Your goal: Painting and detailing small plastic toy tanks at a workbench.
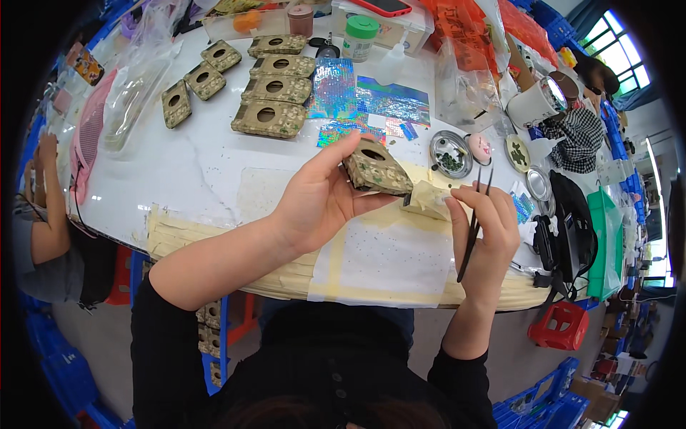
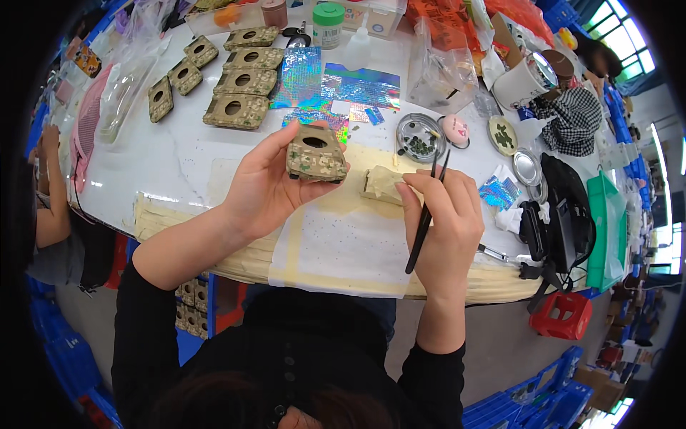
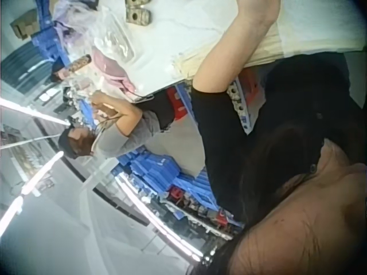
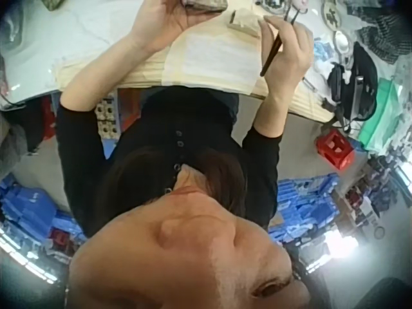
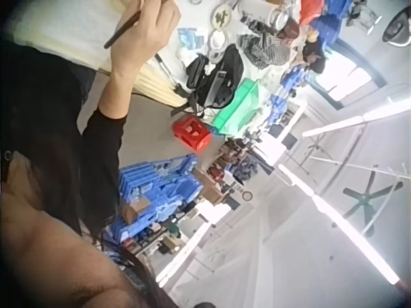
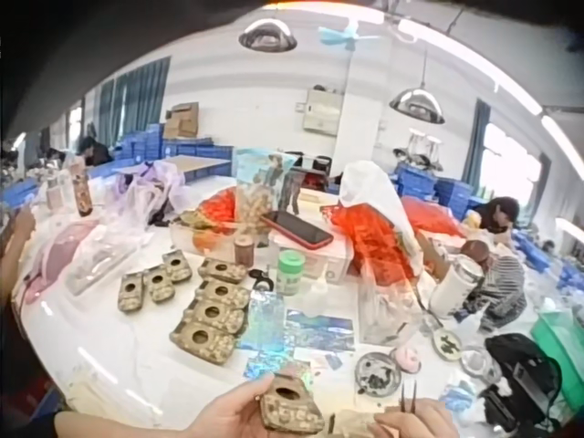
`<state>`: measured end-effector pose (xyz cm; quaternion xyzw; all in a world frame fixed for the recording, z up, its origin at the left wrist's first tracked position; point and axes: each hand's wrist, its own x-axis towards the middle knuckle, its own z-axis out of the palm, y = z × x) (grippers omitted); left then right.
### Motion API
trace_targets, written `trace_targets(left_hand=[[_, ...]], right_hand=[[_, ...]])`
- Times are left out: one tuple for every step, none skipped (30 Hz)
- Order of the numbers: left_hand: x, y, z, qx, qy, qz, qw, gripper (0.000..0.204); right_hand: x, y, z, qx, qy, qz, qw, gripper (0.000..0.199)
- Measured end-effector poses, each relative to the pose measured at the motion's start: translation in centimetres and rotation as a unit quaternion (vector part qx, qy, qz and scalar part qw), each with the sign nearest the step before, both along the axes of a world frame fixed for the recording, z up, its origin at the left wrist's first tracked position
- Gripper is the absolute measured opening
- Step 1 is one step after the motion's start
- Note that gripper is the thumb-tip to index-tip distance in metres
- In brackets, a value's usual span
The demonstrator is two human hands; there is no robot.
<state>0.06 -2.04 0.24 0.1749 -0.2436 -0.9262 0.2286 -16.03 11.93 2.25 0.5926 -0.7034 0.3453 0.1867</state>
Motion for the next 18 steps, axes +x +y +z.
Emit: trace_targets(left_hand=[[0.0, 0.0, -0.2, -0.011, 0.007, -0.009, 1.000, 0.039], [0.0, 0.1, -0.3, -0.022, 0.014, -0.018, 0.999, 0.039], [0.1, 0.3, -0.1, -0.024, 0.006, -0.022, 0.999, 0.039], [0.1, 0.4, 0.1, -0.026, -0.003, -0.025, 0.999, 0.040], [0.2, 0.6, 0.3, -0.028, -0.011, -0.028, 0.999, 0.040], [0.2, 0.8, 0.4, -0.028, -0.015, -0.035, 0.999, 0.040], [0.2, 1.0, 0.5, -0.028, -0.019, -0.042, 0.999, 0.040], [0.2, 1.2, 0.5, -0.028, -0.023, -0.048, 0.998, 0.040], [0.2, 1.4, 0.7, -0.029, -0.027, -0.053, 0.998, 0.041], [0.1, 1.5, 0.9, -0.030, -0.032, -0.057, 0.997, 0.041], [0.1, 1.6, 1.0, -0.030, -0.036, -0.062, 0.997, 0.042], [0.1, 1.7, 0.9, -0.035, -0.036, -0.064, 0.997, 0.042], [0.2, 1.8, 0.8, -0.039, -0.036, -0.066, 0.996, 0.042], [0.2, 1.8, 0.8, -0.044, -0.036, -0.069, 0.996, 0.043], [0.2, 1.8, 0.7, -0.047, -0.037, -0.067, 0.996, 0.043], [0.2, 1.8, 0.7, -0.049, -0.037, -0.066, 0.996, 0.043], [0.3, 1.8, 0.7, -0.052, -0.038, -0.064, 0.996, 0.043], [0.3, 1.8, 0.7, -0.054, -0.037, -0.063, 0.996, 0.043]], right_hand=[[0.1, 0.2, 0.5, -0.023, 0.003, 0.001, 1.000, 0.018], [0.2, 0.4, 1.2, -0.046, 0.007, 0.002, 0.999, 0.018], [0.7, 0.5, 2.1, -0.077, 0.020, -0.001, 0.997, 0.017], [1.0, 0.7, 2.3, -0.126, -0.013, 0.007, 0.992, 0.015], [1.4, 0.9, 2.6, -0.152, -0.046, 0.040, 0.987, 0.015], [1.8, 1.0, 2.8, -0.179, -0.078, 0.070, 0.978, 0.015], [2.1, 0.9, 2.7, -0.172, -0.106, 0.099, 0.974, 0.015], [2.4, 0.7, 2.6, -0.166, -0.135, 0.129, 0.968, 0.016], [2.6, 0.5, 2.5, -0.160, -0.164, 0.158, 0.961, 0.016], [2.7, 0.3, 2.2, -0.143, -0.177, 0.158, 0.961, 0.015], [2.9, 0.0, 1.8, -0.145, -0.200, 0.166, 0.955, 0.014], [3.1, -0.6, 1.3, -0.146, -0.225, 0.176, 0.947, 0.013], [3.2, -1.1, 0.6, -0.160, -0.242, 0.189, 0.938, 0.011], [3.2, -1.3, 0.4, -0.154, -0.250, 0.198, 0.935, 0.011], [3.3, -1.5, 0.3, -0.146, -0.257, 0.208, 0.932, 0.011], [3.3, -1.6, 0.2, -0.139, -0.264, 0.217, 0.929, 0.011], [3.7, -1.6, 0.1, -0.137, -0.305, 0.214, 0.918, 0.009], [3.9, -1.6, 0.0, -0.142, -0.321, 0.213, 0.912, 0.009]])
